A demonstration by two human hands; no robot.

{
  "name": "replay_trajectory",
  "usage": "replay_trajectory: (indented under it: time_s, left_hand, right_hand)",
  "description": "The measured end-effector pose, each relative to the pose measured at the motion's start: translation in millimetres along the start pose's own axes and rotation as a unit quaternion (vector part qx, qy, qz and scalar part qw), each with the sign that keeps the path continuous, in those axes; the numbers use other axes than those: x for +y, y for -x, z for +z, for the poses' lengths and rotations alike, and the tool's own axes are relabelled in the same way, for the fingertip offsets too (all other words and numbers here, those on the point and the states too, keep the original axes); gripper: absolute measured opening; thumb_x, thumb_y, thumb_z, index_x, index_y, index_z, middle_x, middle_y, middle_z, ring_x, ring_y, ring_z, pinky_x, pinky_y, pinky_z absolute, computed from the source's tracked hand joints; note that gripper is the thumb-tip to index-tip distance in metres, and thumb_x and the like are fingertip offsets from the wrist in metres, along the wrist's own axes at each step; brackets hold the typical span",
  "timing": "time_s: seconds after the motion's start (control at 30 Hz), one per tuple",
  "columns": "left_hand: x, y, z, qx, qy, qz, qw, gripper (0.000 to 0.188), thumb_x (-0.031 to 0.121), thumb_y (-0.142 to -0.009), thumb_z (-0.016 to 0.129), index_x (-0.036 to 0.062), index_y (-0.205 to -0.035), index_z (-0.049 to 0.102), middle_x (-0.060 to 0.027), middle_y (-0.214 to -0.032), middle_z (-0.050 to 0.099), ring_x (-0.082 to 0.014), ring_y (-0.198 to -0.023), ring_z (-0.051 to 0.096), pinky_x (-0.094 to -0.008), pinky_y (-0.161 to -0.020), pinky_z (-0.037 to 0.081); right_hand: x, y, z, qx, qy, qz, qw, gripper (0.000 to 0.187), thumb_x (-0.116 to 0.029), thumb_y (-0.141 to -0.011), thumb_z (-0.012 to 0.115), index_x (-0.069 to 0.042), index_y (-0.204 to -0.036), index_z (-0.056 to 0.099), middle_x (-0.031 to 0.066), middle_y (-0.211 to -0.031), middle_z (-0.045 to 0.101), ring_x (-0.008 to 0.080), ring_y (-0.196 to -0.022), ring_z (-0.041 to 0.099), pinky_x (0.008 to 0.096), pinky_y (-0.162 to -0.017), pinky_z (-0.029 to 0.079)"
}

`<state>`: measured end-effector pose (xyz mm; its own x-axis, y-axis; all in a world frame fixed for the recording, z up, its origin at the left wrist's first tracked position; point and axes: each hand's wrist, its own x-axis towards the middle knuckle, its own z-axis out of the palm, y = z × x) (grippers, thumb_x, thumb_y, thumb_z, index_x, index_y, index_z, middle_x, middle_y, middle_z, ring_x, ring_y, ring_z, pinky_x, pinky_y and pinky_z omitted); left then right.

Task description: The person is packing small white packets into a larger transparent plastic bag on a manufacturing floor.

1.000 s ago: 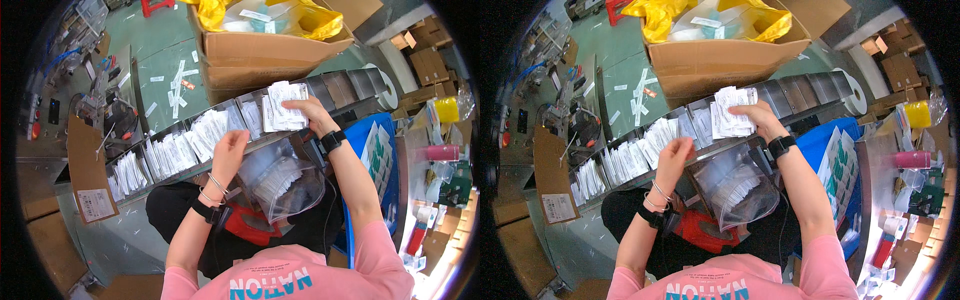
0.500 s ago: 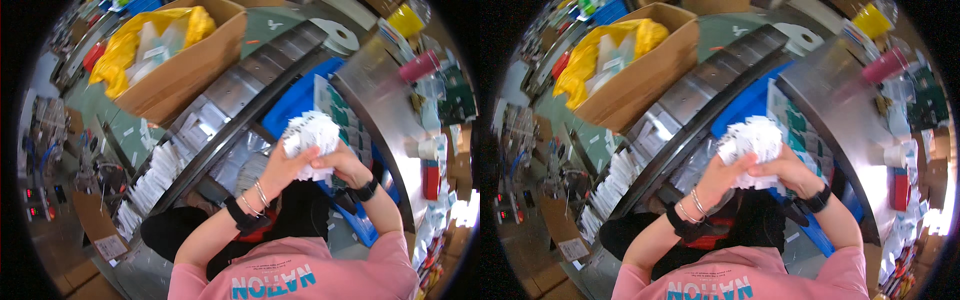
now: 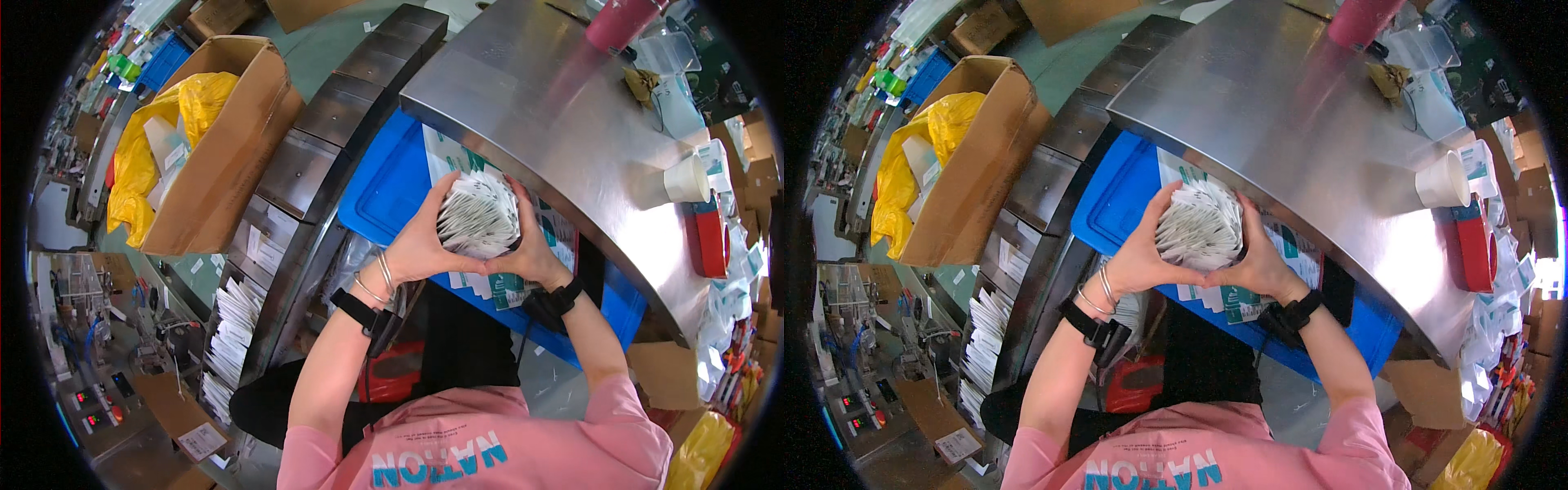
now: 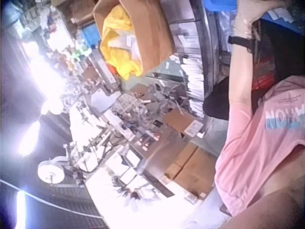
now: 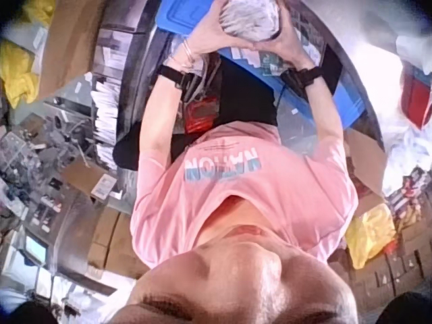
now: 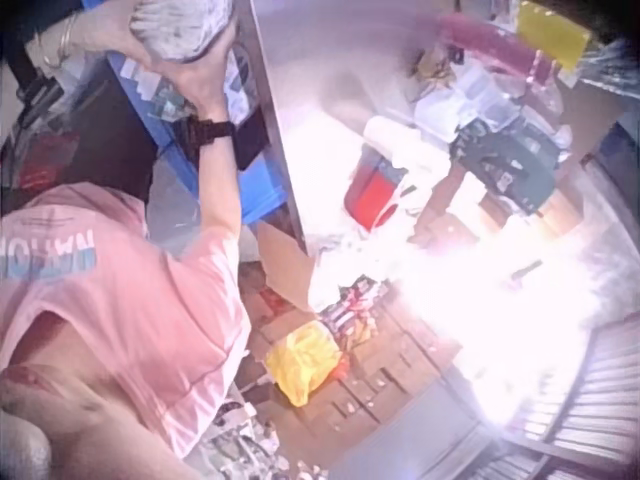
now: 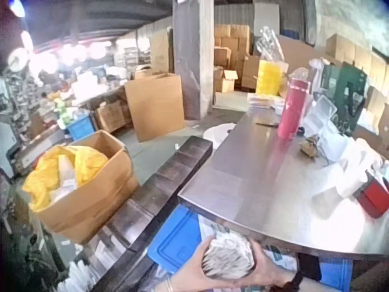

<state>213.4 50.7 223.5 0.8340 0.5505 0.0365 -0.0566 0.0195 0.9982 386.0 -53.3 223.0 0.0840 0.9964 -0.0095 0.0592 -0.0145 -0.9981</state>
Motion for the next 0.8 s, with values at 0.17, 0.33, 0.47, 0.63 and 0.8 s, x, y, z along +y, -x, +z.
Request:
replay_trajectory:
  time_s: [0.17, 0.33, 0.47, 0.63, 0.8]
  left_hand:
    - [-11, -2, 2, -0.005, 0.043, -0.005, 0.999, 0.116, 0.01, -0.048, 0.088, 0.0047, -0.14, 0.016, -0.0105, -0.129, 0.039, -0.0195, -0.12, 0.039, -0.032, -0.101, 0.031]
    - [-14, -1, 9, 0.033, 0.073, 0.007, 0.997, 0.109, 0.022, -0.049, 0.089, 0.0004, -0.134, 0.025, -0.014, -0.124, 0.043, -0.0209, -0.116, 0.043, -0.0316, -0.099, 0.034]
    - [-26, 0, 12, 0.06, 0.037, 0.046, 0.996, 0.107, 0.028, -0.05, 0.089, 0.0015, -0.133, 0.027, -0.0132, -0.122, 0.044, -0.021, -0.115, 0.044, -0.0321, -0.098, 0.035]
    - [-29, -4, 12, 0.063, 0.042, 0.032, 0.997, 0.11, 0.029, -0.049, 0.089, 0.002, -0.135, 0.025, -0.0134, -0.126, 0.042, -0.0236, -0.118, 0.041, -0.0327, -0.1, 0.033]
    - [-14, 3, -1, -0.033, -0.003, 0.023, 0.999, 0.112, 0.011, -0.055, 0.085, 0.0073, -0.142, 0.014, -0.0105, -0.131, 0.04, -0.0186, -0.12, 0.039, -0.0309, -0.101, 0.032]
  right_hand:
    - [13, 7, -4, -0.003, 0.043, -0.032, 0.999, 0.129, -0.018, -0.046, 0.089, 0.0, -0.14, 0.003, 0.0152, -0.139, 0.024, 0.0238, -0.13, 0.024, 0.0348, -0.108, 0.019]
    - [9, -2, 7, -0.02, -0.007, -0.035, 0.999, 0.126, -0.019, -0.048, 0.089, -0.004, -0.14, 0.005, 0.0139, -0.138, 0.026, 0.0236, -0.128, 0.028, 0.0354, -0.106, 0.023]
    - [15, -8, 17, -0.024, -0.026, -0.054, 0.998, 0.118, -0.018, -0.053, 0.087, -0.006, -0.139, 0.008, 0.0133, -0.135, 0.03, 0.0227, -0.126, 0.031, 0.0351, -0.105, 0.026]
    - [29, -14, 17, 0.01, -0.021, -0.047, 0.999, 0.11, -0.015, -0.057, 0.086, -0.007, -0.138, 0.012, 0.0116, -0.132, 0.033, 0.0208, -0.123, 0.035, 0.0339, -0.102, 0.03]
    - [19, -11, 11, -0.024, -0.025, -0.045, 0.998, 0.117, -0.016, -0.055, 0.086, -0.007, -0.14, 0.007, 0.0119, -0.137, 0.029, 0.0215, -0.127, 0.031, 0.0338, -0.105, 0.025]
